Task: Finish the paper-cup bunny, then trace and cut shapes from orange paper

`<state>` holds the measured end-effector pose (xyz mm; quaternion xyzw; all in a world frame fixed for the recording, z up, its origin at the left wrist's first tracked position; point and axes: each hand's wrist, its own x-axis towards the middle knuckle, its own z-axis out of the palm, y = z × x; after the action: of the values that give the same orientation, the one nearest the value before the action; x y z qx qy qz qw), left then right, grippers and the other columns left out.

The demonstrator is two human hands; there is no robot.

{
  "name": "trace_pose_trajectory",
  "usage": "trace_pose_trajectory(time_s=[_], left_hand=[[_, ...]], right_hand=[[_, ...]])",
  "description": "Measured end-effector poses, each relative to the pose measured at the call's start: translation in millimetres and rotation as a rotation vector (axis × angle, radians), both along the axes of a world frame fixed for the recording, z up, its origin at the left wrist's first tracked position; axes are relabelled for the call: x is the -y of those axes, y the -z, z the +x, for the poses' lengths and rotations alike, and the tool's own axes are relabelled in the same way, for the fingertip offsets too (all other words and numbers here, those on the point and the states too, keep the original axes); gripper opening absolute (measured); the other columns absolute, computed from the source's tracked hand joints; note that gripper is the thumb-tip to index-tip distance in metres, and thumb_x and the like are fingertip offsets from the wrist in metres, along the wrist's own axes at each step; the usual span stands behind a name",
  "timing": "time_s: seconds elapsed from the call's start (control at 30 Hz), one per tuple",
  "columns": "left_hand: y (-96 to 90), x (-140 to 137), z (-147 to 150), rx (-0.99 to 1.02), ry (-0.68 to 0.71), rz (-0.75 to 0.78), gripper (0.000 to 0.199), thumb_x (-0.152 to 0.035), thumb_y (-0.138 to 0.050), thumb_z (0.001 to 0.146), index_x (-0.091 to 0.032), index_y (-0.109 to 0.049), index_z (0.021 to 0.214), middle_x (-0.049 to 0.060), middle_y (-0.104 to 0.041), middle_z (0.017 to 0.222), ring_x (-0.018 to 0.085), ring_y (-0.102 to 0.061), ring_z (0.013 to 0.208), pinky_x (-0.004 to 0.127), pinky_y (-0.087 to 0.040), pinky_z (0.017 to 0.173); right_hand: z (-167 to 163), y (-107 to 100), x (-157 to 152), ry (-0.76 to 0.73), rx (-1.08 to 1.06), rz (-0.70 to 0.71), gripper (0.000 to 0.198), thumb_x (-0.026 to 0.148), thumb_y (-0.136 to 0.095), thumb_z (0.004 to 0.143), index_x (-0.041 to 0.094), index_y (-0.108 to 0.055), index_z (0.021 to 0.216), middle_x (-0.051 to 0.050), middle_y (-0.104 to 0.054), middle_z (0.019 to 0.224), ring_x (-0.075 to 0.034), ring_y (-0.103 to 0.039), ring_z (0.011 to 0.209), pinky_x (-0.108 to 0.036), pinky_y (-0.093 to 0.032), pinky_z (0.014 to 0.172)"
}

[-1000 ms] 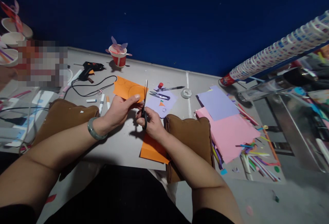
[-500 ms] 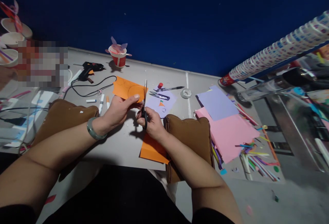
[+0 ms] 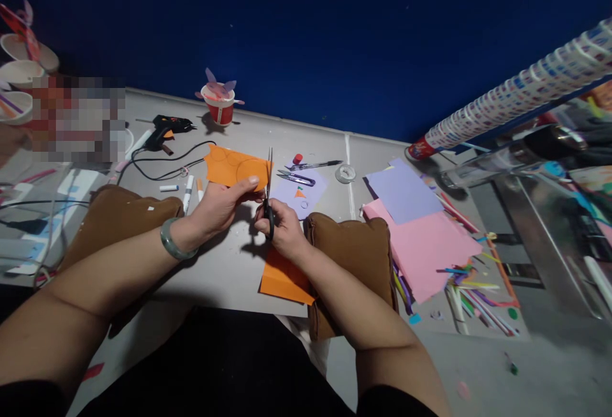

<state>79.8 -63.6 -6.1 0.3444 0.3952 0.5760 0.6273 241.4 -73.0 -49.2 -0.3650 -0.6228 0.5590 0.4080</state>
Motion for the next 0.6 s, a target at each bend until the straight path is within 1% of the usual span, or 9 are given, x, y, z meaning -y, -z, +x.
trace_pose_trajectory(time_s=[0.1, 0.27, 0.43, 0.6], left_hand=[[-0.6, -0.3, -1.2, -0.008, -0.001, 0.022, 0.033, -0.047, -0.089, 0.072, -0.019, -0.071, 0.074, 0.004, -0.075, 0.082, 0.017, -0.07, 0.077, 0.036, -0.062, 0.085], [-0.9, -1.0, -1.9, -0.029, 0.0, 0.016, 0.035, -0.049, -0.089, 0.071, -0.019, -0.072, 0.077, 0.004, -0.075, 0.079, 0.017, -0.069, 0.075, 0.035, -0.061, 0.082], [-4.2, -1.7, -1.8, -0.045, 0.001, 0.012, 0.037, -0.05, -0.089, 0.069, -0.019, -0.07, 0.074, 0.004, -0.074, 0.078, 0.017, -0.068, 0.074, 0.036, -0.061, 0.08], [-2.6, -2.2, -3.1, -0.05, 0.005, 0.023, 0.034, -0.048, -0.087, 0.071, -0.019, -0.07, 0.076, 0.003, -0.073, 0.078, 0.016, -0.066, 0.073, 0.034, -0.059, 0.078]], right_hand=[[1.0, -0.2, -0.3, 0.004, 0.021, 0.007, 0.06, 0.082, -0.074, 0.076, 0.023, -0.062, 0.076, -0.001, -0.063, 0.074, -0.018, -0.057, 0.072, -0.034, -0.044, 0.071], [1.4, -2.4, -0.2, 0.021, 0.052, 0.015, 0.064, 0.085, -0.072, 0.074, 0.023, -0.06, 0.074, -0.001, -0.061, 0.073, -0.017, -0.055, 0.071, -0.033, -0.044, 0.07], [1.6, -5.3, -1.1, 0.017, 0.075, 0.014, 0.058, 0.078, -0.074, 0.077, 0.022, -0.058, 0.072, 0.001, -0.06, 0.071, -0.016, -0.053, 0.068, -0.032, -0.043, 0.068], [2.3, -6.7, -1.9, 0.017, 0.072, 0.019, 0.053, 0.072, -0.075, 0.078, 0.022, -0.057, 0.072, 0.001, -0.059, 0.07, -0.015, -0.052, 0.067, -0.031, -0.042, 0.067]])
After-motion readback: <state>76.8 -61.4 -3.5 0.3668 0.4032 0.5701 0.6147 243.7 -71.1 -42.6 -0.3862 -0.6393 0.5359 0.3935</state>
